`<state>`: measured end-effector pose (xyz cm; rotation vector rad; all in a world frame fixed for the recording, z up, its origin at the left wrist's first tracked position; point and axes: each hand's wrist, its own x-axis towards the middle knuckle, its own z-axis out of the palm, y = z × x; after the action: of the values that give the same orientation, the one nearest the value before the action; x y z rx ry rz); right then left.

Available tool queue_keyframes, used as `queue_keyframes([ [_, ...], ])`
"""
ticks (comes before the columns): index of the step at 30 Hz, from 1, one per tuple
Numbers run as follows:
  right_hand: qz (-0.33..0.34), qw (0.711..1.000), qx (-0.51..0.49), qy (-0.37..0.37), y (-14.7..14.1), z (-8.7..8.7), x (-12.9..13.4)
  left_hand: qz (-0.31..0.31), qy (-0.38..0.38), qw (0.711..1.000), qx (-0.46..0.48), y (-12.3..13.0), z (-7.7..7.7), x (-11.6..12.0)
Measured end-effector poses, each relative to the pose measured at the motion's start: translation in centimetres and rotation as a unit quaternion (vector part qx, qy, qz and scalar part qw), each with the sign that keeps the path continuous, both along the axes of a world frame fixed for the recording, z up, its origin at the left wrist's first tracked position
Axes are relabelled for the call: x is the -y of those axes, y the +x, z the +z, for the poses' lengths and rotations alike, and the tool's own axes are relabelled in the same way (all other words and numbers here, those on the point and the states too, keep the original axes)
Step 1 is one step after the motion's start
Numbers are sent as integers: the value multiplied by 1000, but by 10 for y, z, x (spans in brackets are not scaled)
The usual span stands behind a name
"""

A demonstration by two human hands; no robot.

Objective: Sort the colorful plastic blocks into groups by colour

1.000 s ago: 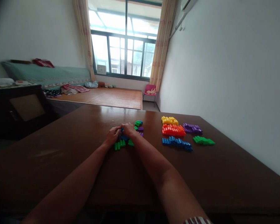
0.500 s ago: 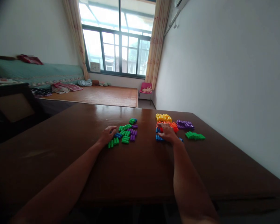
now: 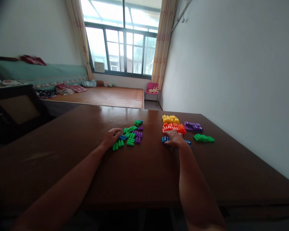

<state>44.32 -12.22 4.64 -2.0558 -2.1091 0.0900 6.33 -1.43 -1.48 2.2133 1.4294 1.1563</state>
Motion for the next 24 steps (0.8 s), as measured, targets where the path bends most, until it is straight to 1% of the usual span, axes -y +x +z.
queue_keyframes([
  [2,32,996,-35,80,-10,-5,-8,-15,10,1000,-8,2,2,3],
  [4,67,981,-85,158,-32,-12,-17,-41,14,999,-21,4,2,7],
  [5,86,974,-113,176,-47,-15,-21,-53,11,998,-33,6,2,9],
  [6,108,969,-138,175,-63,-19,-23,-61,6,997,-47,7,2,11],
  [8,152,964,-163,143,-97,-27,-25,-70,-3,995,-66,8,2,14],
  [10,191,962,-154,122,-124,-34,-23,-79,-6,995,-62,8,4,16],
  [12,223,957,-138,128,-141,-40,-21,-76,-14,996,-50,6,6,18],
  [14,244,950,-135,139,-148,-45,-20,-52,-28,996,-63,3,9,20],
  [16,249,946,-142,149,-149,-49,-20,-28,-39,994,-100,1,12,23],
  [19,239,946,-149,159,-146,-52,-19,-29,-54,989,-134,-1,15,28],
  [21,233,947,-150,165,-145,-52,-19,-42,-61,990,-120,-1,16,30],
  [24,215,947,-156,184,-146,-51,-17,-58,-51,996,-53,0,19,32],
])
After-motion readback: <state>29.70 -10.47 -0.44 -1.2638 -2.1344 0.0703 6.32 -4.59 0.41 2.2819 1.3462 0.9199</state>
